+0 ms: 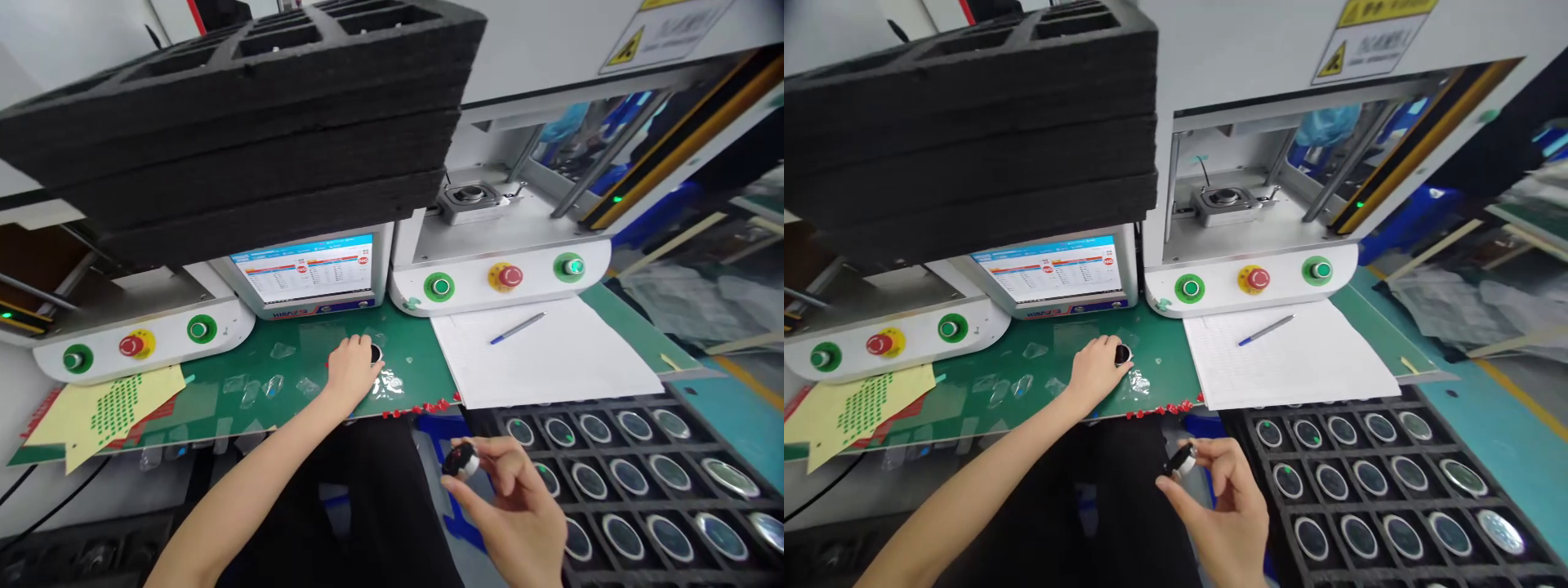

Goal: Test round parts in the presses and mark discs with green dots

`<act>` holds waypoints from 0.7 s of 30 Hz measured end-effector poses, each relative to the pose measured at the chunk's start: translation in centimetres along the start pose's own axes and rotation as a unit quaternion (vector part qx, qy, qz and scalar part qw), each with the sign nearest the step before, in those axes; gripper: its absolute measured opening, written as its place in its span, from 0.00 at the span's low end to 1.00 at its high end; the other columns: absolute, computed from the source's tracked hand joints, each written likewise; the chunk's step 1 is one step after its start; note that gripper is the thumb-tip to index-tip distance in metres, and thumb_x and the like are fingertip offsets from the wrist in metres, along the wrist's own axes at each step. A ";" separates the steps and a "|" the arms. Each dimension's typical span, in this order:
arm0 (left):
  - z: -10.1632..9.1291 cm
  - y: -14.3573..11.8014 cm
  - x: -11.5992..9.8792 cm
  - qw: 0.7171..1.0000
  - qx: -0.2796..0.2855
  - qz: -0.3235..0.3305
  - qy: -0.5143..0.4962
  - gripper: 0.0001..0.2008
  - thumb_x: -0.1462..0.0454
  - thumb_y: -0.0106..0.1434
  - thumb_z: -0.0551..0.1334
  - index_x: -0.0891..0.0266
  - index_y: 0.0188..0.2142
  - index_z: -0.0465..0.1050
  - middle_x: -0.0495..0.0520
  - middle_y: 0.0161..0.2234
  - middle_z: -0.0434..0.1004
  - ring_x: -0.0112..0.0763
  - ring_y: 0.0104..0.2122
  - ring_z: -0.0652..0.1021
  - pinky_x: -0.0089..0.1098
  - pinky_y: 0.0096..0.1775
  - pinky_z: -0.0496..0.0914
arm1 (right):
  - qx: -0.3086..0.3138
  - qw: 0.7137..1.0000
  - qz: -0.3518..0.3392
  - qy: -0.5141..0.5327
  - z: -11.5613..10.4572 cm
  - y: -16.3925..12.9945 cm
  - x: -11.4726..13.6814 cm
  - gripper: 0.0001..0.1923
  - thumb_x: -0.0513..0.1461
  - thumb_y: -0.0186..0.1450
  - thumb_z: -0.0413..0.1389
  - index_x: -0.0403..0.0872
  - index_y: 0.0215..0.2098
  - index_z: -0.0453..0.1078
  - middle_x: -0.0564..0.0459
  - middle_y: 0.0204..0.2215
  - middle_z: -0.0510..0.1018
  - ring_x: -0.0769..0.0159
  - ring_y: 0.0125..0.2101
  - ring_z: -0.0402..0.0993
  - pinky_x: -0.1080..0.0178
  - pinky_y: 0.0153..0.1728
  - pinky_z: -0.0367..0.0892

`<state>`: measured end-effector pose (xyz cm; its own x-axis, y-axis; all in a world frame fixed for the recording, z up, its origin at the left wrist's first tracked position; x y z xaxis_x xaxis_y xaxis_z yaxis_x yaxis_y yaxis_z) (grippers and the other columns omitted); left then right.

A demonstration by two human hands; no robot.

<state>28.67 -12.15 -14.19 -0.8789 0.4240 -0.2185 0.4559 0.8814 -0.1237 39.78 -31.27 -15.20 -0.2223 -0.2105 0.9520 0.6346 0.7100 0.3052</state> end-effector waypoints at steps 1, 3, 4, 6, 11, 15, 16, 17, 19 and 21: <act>-0.1 0.2 0.0 1.000 -0.001 -0.002 0.003 0.12 0.62 0.62 0.65 0.65 0.44 0.71 0.64 0.43 0.78 0.50 0.45 0.77 0.41 0.41 0.73 | 0.008 1.000 -0.016 -0.021 -0.2 0.6 -0.2 0.24 0.41 0.52 0.70 0.49 0.23 0.56 0.53 0.29 0.74 0.61 0.30 0.80 0.66 0.29 0.76; -0.6 0.4 0.6 1.000 -0.008 0.002 0.005 0.14 0.63 0.62 0.65 0.63 0.47 0.70 0.62 0.43 0.78 0.48 0.44 0.78 0.39 0.40 0.73 | 0.031 0.994 -0.055 -0.089 -0.5 2.1 -0.8 0.24 0.45 0.55 0.68 0.50 0.25 0.54 0.53 0.29 0.75 0.62 0.30 0.80 0.65 0.29 0.75; -1.1 0.4 1.1 1.000 -0.014 0.008 0.004 0.14 0.63 0.63 0.64 0.62 0.48 0.69 0.61 0.44 0.78 0.47 0.45 0.77 0.39 0.41 0.72 | 0.052 0.987 -0.074 -0.134 -0.5 3.2 -1.3 0.23 0.46 0.57 0.66 0.50 0.26 0.54 0.52 0.30 0.76 0.61 0.30 0.79 0.64 0.29 0.75; -2.3 0.6 2.6 0.999 -0.026 0.026 0.004 0.14 0.63 0.63 0.63 0.60 0.49 0.69 0.58 0.46 0.78 0.45 0.47 0.76 0.39 0.45 0.71 | 0.116 0.963 -0.102 -0.219 0.0 5.7 -2.5 0.21 0.47 0.60 0.63 0.51 0.28 0.53 0.51 0.32 0.77 0.60 0.32 0.78 0.62 0.31 0.73; -3.9 0.6 7.0 0.998 -0.016 0.055 0.011 0.13 0.66 0.61 0.66 0.63 0.45 0.71 0.56 0.42 0.79 0.41 0.44 0.77 0.39 0.45 0.72 | 0.274 0.911 -0.113 -0.287 3.3 12.9 -6.1 0.17 0.40 0.55 0.62 0.52 0.29 0.54 0.51 0.33 0.77 0.58 0.32 0.77 0.60 0.32 0.70; -2.9 -0.2 8.4 0.998 -0.009 0.057 0.000 0.15 0.62 0.62 0.66 0.65 0.47 0.72 0.56 0.42 0.79 0.39 0.43 0.78 0.41 0.44 0.73 | 0.348 0.869 -0.132 -0.327 6.2 15.7 -7.6 0.13 0.39 0.53 0.61 0.52 0.30 0.58 0.52 0.28 0.76 0.56 0.28 0.75 0.59 0.28 0.66; -2.8 -0.4 8.7 0.998 -0.014 0.056 -0.006 0.16 0.61 0.61 0.67 0.65 0.48 0.72 0.56 0.44 0.79 0.39 0.44 0.78 0.41 0.45 0.73 | 0.362 0.859 -0.139 -0.335 6.6 15.7 -7.8 0.12 0.40 0.54 0.60 0.52 0.30 0.59 0.51 0.28 0.76 0.54 0.28 0.75 0.59 0.27 0.66; -2.9 -0.7 9.2 0.998 -0.021 0.054 -0.011 0.17 0.61 0.60 0.68 0.63 0.48 0.72 0.56 0.46 0.79 0.39 0.46 0.77 0.40 0.47 0.72 | 0.374 0.850 -0.147 -0.340 6.8 15.6 -8.0 0.11 0.42 0.55 0.60 0.52 0.30 0.60 0.50 0.29 0.76 0.53 0.28 0.76 0.58 0.27 0.66; -3.8 -1.6 11.2 0.998 -0.045 0.039 -0.016 0.14 0.60 0.61 0.67 0.59 0.46 0.74 0.53 0.48 0.79 0.39 0.48 0.77 0.37 0.48 0.71 | 0.397 0.837 -0.162 -0.340 6.5 15.2 -8.2 0.11 0.49 0.60 0.57 0.52 0.31 0.63 0.47 0.29 0.78 0.51 0.29 0.77 0.56 0.27 0.67; -5.6 -3.1 14.6 0.997 -0.083 -0.003 -0.008 0.08 0.61 0.64 0.62 0.58 0.43 0.75 0.51 0.44 0.81 0.36 0.46 0.78 0.34 0.48 0.71 | 0.419 0.829 -0.177 -0.325 5.2 15.2 -8.4 0.20 0.58 0.63 0.52 0.52 0.33 0.68 0.44 0.32 0.80 0.51 0.32 0.79 0.53 0.30 0.70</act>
<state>13.67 -7.54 -11.57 -0.8780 0.4171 -0.2347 0.4209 0.9064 0.0364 47.44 -15.25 -18.70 -0.8096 -0.2929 0.5087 -0.2325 0.9558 0.1802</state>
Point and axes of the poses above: each hand's wrist, its own y-axis towards the middle knuckle, its own z-axis out of the palm, x = y × z, the point moved 1 cm from there along y, towards the middle knuckle
